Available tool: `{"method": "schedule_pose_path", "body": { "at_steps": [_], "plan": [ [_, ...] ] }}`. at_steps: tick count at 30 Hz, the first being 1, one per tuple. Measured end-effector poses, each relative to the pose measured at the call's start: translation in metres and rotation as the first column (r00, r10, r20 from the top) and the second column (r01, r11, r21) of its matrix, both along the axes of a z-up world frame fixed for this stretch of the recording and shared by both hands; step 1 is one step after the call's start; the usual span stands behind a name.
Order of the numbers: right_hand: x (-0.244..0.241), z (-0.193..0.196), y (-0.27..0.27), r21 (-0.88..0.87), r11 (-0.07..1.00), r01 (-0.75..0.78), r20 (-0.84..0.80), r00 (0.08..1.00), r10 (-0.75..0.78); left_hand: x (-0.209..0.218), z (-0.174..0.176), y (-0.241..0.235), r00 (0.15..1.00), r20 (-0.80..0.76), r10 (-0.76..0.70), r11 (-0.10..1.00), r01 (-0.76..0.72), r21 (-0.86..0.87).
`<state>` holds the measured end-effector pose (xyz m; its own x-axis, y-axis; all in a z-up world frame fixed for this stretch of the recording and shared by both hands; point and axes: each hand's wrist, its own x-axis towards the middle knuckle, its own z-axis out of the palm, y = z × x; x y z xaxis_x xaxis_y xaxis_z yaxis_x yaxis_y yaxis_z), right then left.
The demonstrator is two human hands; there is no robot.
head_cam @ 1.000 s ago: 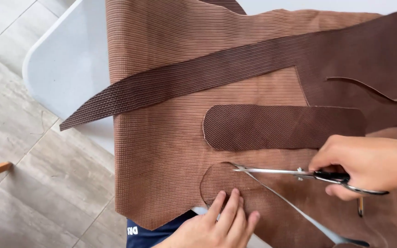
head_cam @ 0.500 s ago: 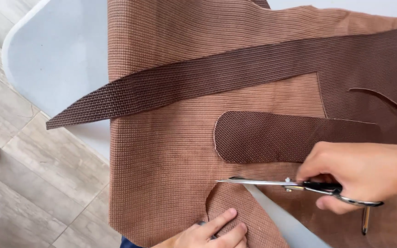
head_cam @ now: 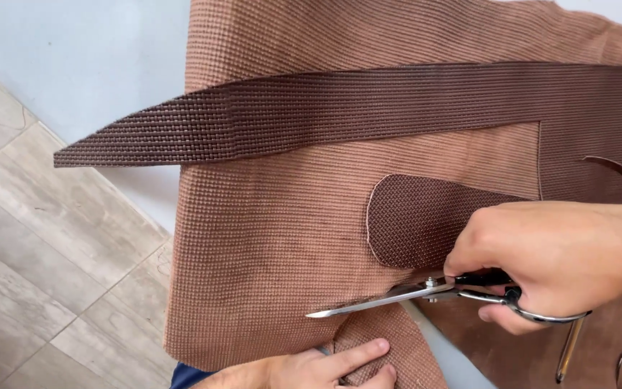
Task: The person marks a piece of leather with a pencil and then uses scissors to cut out a specific shape from the hide.
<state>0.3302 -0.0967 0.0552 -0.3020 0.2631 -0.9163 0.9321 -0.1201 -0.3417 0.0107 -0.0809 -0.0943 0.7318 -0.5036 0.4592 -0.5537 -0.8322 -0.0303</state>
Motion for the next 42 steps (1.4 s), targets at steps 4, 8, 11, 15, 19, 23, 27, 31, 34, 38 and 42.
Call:
{"method": "schedule_pose_path", "body": {
  "at_steps": [4,8,11,15,19,23,27,31,34,38,42],
  "plan": [
    [0.0,-0.001,0.005,-0.035,0.999,-0.027,0.052,0.998,0.029,0.003,0.002,0.002,0.997,0.069,0.019,0.998,-0.015,-0.06],
    [-0.001,-0.001,0.009,-0.052,0.997,-0.058,0.088,0.994,0.063,0.0,-0.005,-0.006,0.995,0.085,0.048,0.999,-0.049,0.008],
    [0.004,-0.001,0.012,-0.035,0.994,-0.102,0.076,0.992,0.105,0.003,-0.004,-0.009,0.988,0.111,0.103,0.993,-0.095,-0.075],
    [0.006,-0.001,0.016,-0.06,0.992,-0.111,0.082,0.99,0.116,0.008,-0.003,-0.014,0.959,0.16,0.234,0.95,-0.19,-0.25],
    [0.005,-0.001,0.024,-0.084,0.986,-0.144,0.119,0.981,0.153,0.012,-0.005,-0.019,0.944,0.231,0.236,0.943,-0.166,-0.289],
    [-0.001,-0.003,0.035,-0.073,0.984,-0.16,0.043,0.986,0.163,0.013,-0.006,-0.017,0.943,0.228,0.241,0.935,-0.163,-0.316],
    [-0.006,-0.002,0.044,-0.079,0.975,-0.209,0.045,0.976,0.213,0.008,0.0,-0.014,0.961,0.134,0.242,0.89,-0.165,-0.425],
    [-0.007,-0.001,0.048,-0.071,0.964,-0.255,0.063,0.964,0.259,0.01,-0.006,-0.02,0.95,0.144,0.278,0.886,-0.195,-0.42],
    [-0.006,-0.002,0.048,-0.073,0.957,-0.282,0.088,0.954,0.288,0.006,-0.005,-0.022,0.958,0.099,0.269,0.873,-0.199,-0.445],
    [-0.004,-0.002,0.047,-0.08,0.953,-0.292,0.076,0.951,0.298,0.008,0.002,-0.022,0.949,0.025,0.314,0.82,-0.258,-0.512],
    [0.001,-0.003,0.042,-0.036,0.944,-0.327,0.051,0.943,0.328,0.009,-0.004,-0.024,0.944,0.164,0.285,0.95,-0.256,-0.178]
  ]
}}
